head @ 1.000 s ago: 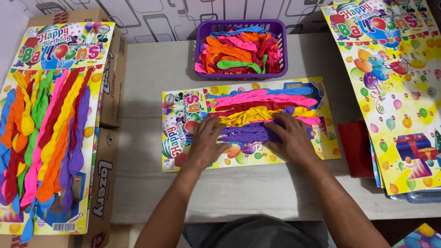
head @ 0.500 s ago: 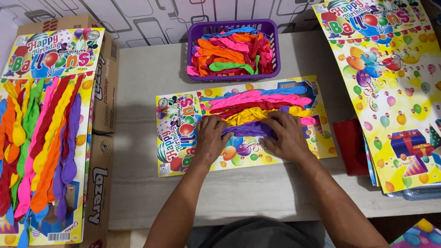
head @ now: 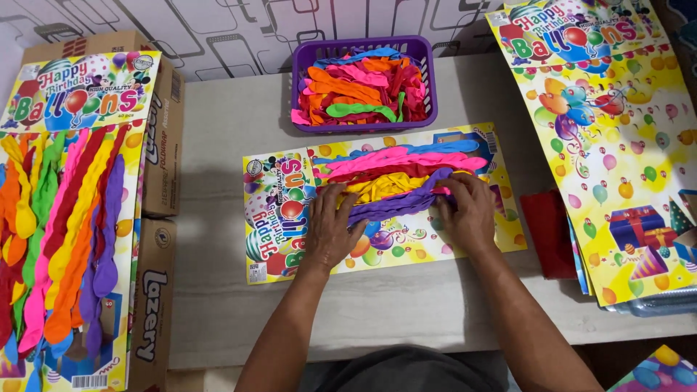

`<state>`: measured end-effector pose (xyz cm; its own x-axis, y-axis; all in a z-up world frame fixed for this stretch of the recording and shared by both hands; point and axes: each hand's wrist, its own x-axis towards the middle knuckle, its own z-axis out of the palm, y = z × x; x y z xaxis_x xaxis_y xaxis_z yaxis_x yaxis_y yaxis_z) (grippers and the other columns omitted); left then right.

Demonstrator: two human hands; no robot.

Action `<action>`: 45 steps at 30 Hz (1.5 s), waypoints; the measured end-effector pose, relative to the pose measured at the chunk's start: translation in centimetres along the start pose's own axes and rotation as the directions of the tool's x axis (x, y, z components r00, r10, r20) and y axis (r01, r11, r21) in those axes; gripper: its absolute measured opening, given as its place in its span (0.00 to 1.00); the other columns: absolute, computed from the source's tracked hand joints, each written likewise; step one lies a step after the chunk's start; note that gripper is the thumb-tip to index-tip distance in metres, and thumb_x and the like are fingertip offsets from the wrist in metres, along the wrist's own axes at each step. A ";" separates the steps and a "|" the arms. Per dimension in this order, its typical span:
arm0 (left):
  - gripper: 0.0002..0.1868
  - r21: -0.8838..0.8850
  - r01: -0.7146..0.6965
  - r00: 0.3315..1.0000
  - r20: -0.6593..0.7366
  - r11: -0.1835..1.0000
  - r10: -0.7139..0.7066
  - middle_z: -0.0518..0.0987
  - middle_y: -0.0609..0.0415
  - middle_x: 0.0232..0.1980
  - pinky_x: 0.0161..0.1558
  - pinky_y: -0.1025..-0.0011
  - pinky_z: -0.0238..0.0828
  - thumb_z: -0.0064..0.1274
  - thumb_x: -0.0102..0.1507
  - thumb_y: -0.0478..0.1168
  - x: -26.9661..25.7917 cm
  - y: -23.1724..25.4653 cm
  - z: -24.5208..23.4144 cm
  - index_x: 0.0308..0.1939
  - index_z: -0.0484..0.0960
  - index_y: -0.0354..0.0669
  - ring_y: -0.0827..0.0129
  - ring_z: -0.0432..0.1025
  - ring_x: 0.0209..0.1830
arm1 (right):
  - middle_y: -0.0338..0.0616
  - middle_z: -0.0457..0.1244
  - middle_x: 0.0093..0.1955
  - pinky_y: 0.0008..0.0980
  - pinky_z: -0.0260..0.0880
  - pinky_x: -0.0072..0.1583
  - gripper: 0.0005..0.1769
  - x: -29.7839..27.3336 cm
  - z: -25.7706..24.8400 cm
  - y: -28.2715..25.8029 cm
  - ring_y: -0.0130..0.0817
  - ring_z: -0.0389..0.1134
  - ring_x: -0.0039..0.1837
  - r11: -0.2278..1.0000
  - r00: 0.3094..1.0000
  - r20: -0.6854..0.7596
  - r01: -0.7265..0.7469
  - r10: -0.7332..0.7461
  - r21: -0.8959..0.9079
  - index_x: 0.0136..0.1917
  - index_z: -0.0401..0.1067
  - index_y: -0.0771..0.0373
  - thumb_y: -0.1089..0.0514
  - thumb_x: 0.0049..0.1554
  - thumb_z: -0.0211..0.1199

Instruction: Attaching individual balloons to a cardboard display sheet for retail packaging

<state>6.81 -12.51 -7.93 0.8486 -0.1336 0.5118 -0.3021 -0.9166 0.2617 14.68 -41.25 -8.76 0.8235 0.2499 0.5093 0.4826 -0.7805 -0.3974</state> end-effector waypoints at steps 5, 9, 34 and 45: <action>0.39 0.013 0.029 1.000 -0.007 1.000 -0.028 0.60 0.37 0.75 0.72 0.46 0.54 0.67 0.59 0.51 0.4 0.6 -0.1 0.69 0.65 0.46 0.42 0.52 0.79 | 0.52 0.55 0.75 0.59 0.54 0.68 0.28 0.9 -1.1 -1.4 0.53 0.55 0.76 0.999 0.997 0.054 0.052 -0.051 -0.005 0.73 0.64 0.48 0.47 0.60 0.57; 0.46 0.095 0.111 0.976 0.179 0.989 -0.126 0.48 0.38 0.83 0.77 0.43 0.37 0.58 0.63 0.58 0.4 0.5 0.4 0.80 0.55 0.51 0.45 0.38 0.85 | 0.54 0.43 0.85 0.64 0.39 0.76 0.43 1.3 -1.1 -1.8 0.56 0.39 0.85 0.987 0.953 0.290 0.120 -0.084 -0.110 0.84 0.49 0.42 0.30 0.61 0.49; 0.48 -0.002 0.245 0.936 0.262 0.969 -0.236 0.44 0.43 0.85 0.78 0.47 0.28 0.54 0.61 0.61 0.4 -0.3 0.7 0.81 0.53 0.51 0.49 0.33 0.85 | 0.44 0.44 0.86 0.59 0.33 0.78 0.39 1.9 -1.0 -2.7 0.46 0.38 0.87 0.958 0.886 0.432 -0.042 0.168 -0.285 0.85 0.46 0.38 0.32 0.64 0.42; 0.47 -0.149 0.257 0.934 0.291 0.955 -0.206 0.53 0.39 0.80 0.76 0.41 0.39 0.66 0.56 0.59 1.3 0.0 -1.3 0.74 0.66 0.46 0.39 0.39 0.83 | 0.44 0.57 0.77 0.61 0.50 0.74 0.25 1.0 -0.2 0.0 0.43 0.54 0.80 0.990 0.978 0.164 -0.115 0.126 -0.075 0.72 0.68 0.48 0.41 0.64 0.54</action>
<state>7.35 -12.24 -6.22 0.9815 -0.0457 0.1857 -0.1350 -0.8535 0.5033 15.44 -41.11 -8.15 0.9156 0.2400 0.3227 0.3607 -0.8449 -0.3951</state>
